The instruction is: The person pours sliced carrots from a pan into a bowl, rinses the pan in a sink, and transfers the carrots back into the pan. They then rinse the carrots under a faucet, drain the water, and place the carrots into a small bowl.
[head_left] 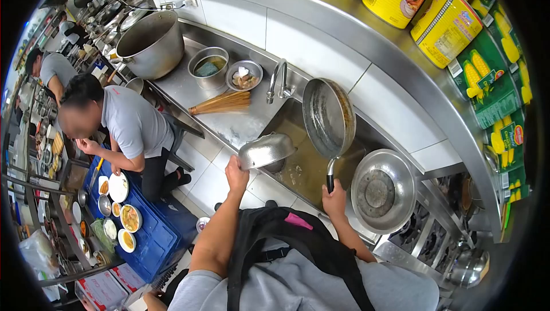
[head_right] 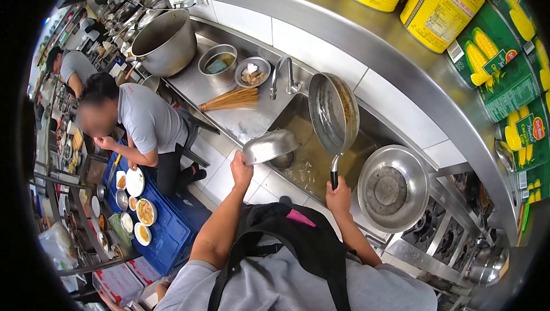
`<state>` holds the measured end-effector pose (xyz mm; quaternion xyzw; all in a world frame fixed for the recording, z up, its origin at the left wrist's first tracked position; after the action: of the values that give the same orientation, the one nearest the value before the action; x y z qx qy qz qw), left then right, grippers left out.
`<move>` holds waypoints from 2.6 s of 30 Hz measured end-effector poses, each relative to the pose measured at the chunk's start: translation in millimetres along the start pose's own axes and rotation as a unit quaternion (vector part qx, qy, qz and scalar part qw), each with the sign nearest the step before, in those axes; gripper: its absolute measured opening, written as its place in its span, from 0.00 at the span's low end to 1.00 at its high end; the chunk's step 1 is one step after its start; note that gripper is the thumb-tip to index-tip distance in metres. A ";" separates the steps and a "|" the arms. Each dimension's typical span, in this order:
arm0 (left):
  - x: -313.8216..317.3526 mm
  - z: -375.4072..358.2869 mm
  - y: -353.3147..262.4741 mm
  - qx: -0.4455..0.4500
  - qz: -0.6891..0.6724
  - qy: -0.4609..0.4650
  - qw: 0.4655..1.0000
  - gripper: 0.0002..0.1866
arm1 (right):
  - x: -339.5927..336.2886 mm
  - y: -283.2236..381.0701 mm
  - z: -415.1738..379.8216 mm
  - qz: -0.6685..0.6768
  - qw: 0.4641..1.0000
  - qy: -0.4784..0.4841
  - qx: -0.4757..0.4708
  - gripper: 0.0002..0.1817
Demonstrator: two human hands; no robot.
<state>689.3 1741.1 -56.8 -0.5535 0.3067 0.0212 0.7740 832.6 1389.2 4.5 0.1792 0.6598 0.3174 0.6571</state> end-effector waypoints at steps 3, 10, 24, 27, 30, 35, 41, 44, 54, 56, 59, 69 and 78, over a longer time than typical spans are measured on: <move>-9.9 -1.5 -5.9 0.002 -0.032 -0.017 0.999 0.11 | -3.1 3.2 3.1 -0.008 0.999 -0.025 -0.035 0.13; -20.9 1.1 -6.2 -0.003 -0.055 -0.043 0.998 0.12 | -9.2 7.8 9.5 0.023 0.999 -0.022 -0.007 0.14; 21.7 -20.9 32.5 -0.002 -0.045 -0.022 0.999 0.12 | 15.7 -11.7 15.0 0.128 0.990 -0.021 -0.063 0.18; 1.8 -20.1 -5.8 0.029 -0.109 -0.001 0.994 0.11 | 20.7 -33.8 19.9 0.092 0.994 -0.006 -0.064 0.27; -14.8 -27.0 -0.5 0.020 -0.088 -0.020 0.996 0.08 | -23.1 30.7 -0.6 0.022 0.987 -0.073 -0.139 0.24; -13.5 -22.2 1.3 -0.074 -0.077 -0.032 0.994 0.07 | -28.7 46.5 -0.8 0.007 0.992 -0.035 -0.120 0.22; -26.6 -24.6 7.2 -0.051 -0.054 0.003 0.997 0.07 | -29.1 68.2 -5.0 0.040 0.993 -0.002 -0.115 0.20; -27.9 -20.5 0.1 -0.059 -0.067 -0.026 0.996 0.07 | -29.8 75.3 -8.1 0.044 0.987 -0.009 -0.155 0.19; -24.0 -27.6 28.5 -0.102 -0.082 -0.037 0.991 0.07 | -18.5 58.5 -5.5 0.049 0.992 0.031 -0.114 0.23; -20.1 -26.1 31.0 -0.113 -0.079 -0.052 0.989 0.07 | -9.5 44.4 -3.6 0.088 0.992 0.055 -0.066 0.27; -35.0 -26.3 9.1 -0.148 -0.101 -0.072 0.981 0.09 | -27.5 83.2 -17.5 0.050 0.990 0.118 -0.062 0.30; -41.0 -32.7 11.7 -0.235 -0.353 -0.023 0.905 0.15 | 14.2 1.6 -5.0 0.202 0.946 0.250 0.051 0.21; -28.8 -26.9 -46.5 -0.233 -0.279 0.105 0.926 0.14 | 0.5 30.5 -20.3 0.102 0.919 0.381 -0.014 0.21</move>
<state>671.1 1708.6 -8.6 -0.7807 0.2059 -0.1824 0.5611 807.1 1408.2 22.7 0.1017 0.8338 0.4366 0.3222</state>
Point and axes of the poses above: each hand's wrist, its own z-axis towards the middle knuckle, its own x-axis out of the palm, y = z × x, the point moved 8 cm from there along z, towards the middle knuckle, and after that the axes turned 6 degrees about -y, right-handed, at the moved point
